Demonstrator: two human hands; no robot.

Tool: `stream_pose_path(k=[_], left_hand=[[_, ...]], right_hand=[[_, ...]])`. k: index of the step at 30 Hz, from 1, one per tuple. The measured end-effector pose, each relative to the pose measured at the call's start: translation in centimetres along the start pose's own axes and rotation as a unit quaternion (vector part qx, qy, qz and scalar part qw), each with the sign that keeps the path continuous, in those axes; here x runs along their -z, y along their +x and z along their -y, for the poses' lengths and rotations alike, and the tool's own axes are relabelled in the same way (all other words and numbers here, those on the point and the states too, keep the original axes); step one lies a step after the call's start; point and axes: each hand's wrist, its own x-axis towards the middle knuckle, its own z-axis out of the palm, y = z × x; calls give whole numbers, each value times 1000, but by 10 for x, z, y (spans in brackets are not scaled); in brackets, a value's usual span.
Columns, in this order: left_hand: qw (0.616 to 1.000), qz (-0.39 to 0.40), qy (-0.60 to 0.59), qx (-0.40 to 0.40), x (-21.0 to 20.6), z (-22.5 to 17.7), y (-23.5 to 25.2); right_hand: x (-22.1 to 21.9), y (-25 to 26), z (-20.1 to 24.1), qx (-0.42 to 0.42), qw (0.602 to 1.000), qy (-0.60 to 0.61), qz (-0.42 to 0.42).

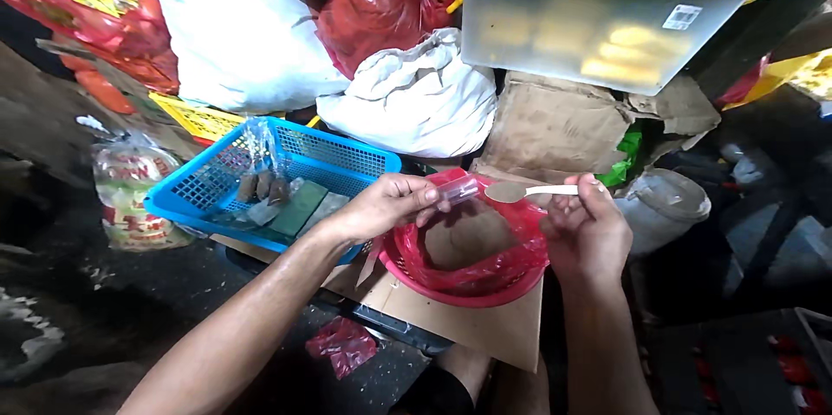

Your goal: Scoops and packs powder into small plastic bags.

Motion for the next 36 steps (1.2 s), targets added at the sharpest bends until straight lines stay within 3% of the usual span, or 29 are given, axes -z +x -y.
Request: stream_pose_path(k=[15,30,36], left_hand=[[999,41,-12,-29,-5,0,3],[996,-81,2,31,-16,-5,3],[997,-61,32,37,-11,-1,-3]], right_hand=[[-1,-6,6,17,999,8,36],[30,-13,-5,-9,999,-46,-29],[37,-19,-22,-39,996,-52,-60]])
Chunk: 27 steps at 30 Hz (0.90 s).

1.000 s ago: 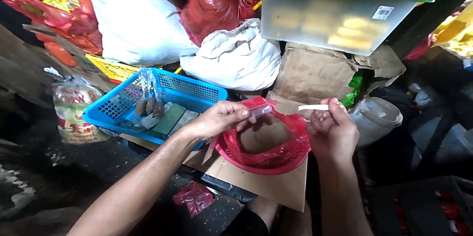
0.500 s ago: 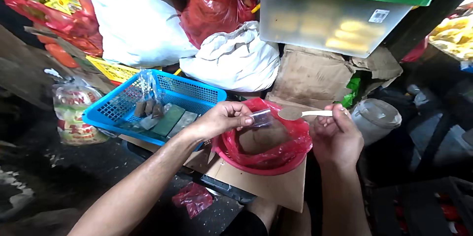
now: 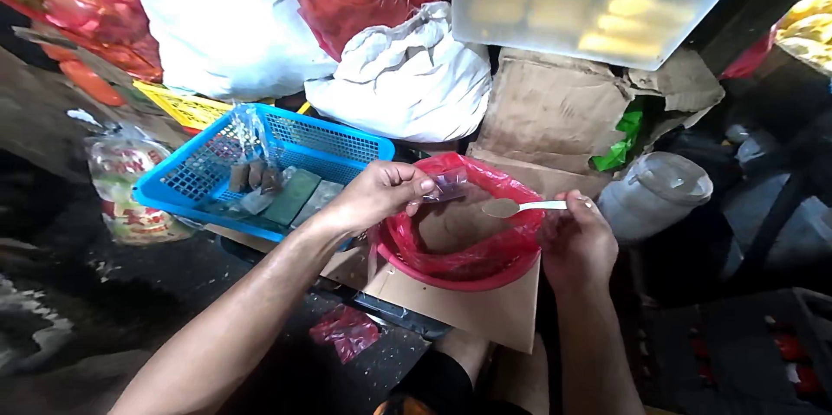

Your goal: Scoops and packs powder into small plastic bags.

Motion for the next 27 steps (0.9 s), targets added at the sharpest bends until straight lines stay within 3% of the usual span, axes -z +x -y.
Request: stream_pose_path(k=[11,19,27], left_hand=[[997,50,-54,8,-1,3,-6],[983,116,-144,17,-2,11,2],[982,123,-146,11,-5,15,5]], right_hand=[[-22,0,25,54,997,50,25],[-32,-1,27,42,996,63,52],[-30,-2,30,48,995,69,50]])
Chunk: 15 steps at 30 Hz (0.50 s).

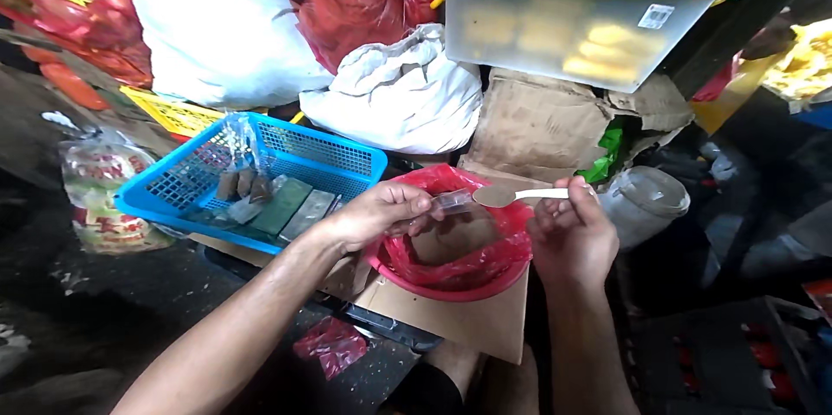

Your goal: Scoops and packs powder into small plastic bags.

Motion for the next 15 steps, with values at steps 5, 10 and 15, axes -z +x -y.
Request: stream_pose_path(k=[5,10,15], left_hand=[[1000,-2,8,-8,-2,0,2],[1000,-3,14,-13,-2,-1,2],[1000,-11,-10,-2,-3,4,4]], right_hand=[[-1,3,-7,-17,1000,-8,10],[-1,4,-15,-25,999,-17,14],[1,3,-21,-34,999,-21,19]])
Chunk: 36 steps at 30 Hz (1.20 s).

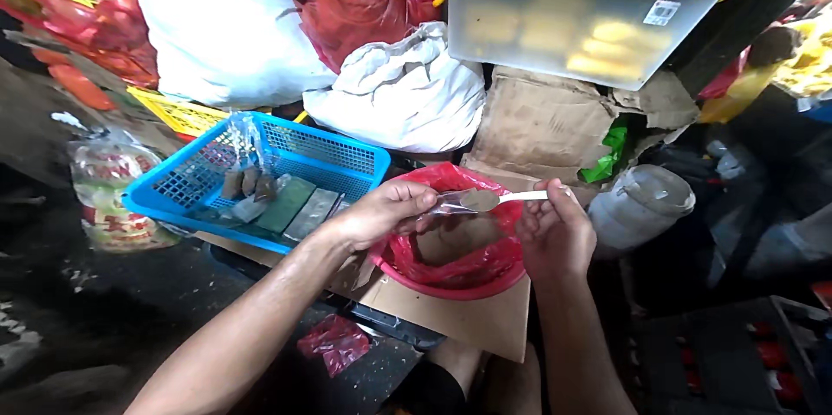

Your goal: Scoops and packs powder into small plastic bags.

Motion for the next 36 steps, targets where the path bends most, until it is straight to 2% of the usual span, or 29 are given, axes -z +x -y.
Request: stream_pose_path(k=[5,8,9,10,12,14,16,18,19,21,22,24,26,29,31,33,36], left_hand=[[1000,-11,23,-10,-6,0,3],[982,-53,174,-40,-16,-12,4],[958,-72,274,-52,-18,-16,5],[915,-89,388,-65,-20,-19,6],[799,-98,588,-84,-20,-23,12],[696,-92,704,-109,-18,-25,20],[630,-86,761,-130,-16,-25,25],[590,-90,789,-145,-15,-22,28],[582,-94,794,-148,-14,-19,29],[605,-102,778,-133,-15,-17,27],[643,-109,748,-123,-16,-18,24],[752,-115,643,-85,-19,-21,19],[853,-89,513,-35,-20,-23,17],[942,-62,329,7,-24,-18,20],[977,-49,207,20,-25,-13,21],[992,-49,115,18,-27,-9,22],[992,-81,97,-4,-32,1,23]], right_hand=[[-1,2,-5,-7,1000,-5,8],[-2,4,-7,-18,1000,-13,16],[-2,6,-7,-22,999,-21,19],[-2,7,-6,-24,999,-33,23],[0,10,-4,-24,997,-62,27],[3,12,-2,-28,994,-97,33],[4,14,1,-23,993,-112,43],[3,15,4,-17,991,-123,49],[2,15,6,-15,990,-129,53],[0,15,10,-6,988,-140,63],[0,15,12,3,987,-146,73],[-3,15,18,16,984,-152,93],[-7,15,24,22,981,-159,105],[-20,20,36,36,969,-209,129],[-32,30,44,72,953,-246,164],[-42,39,53,127,920,-290,231],[-56,46,67,202,852,-357,325]])
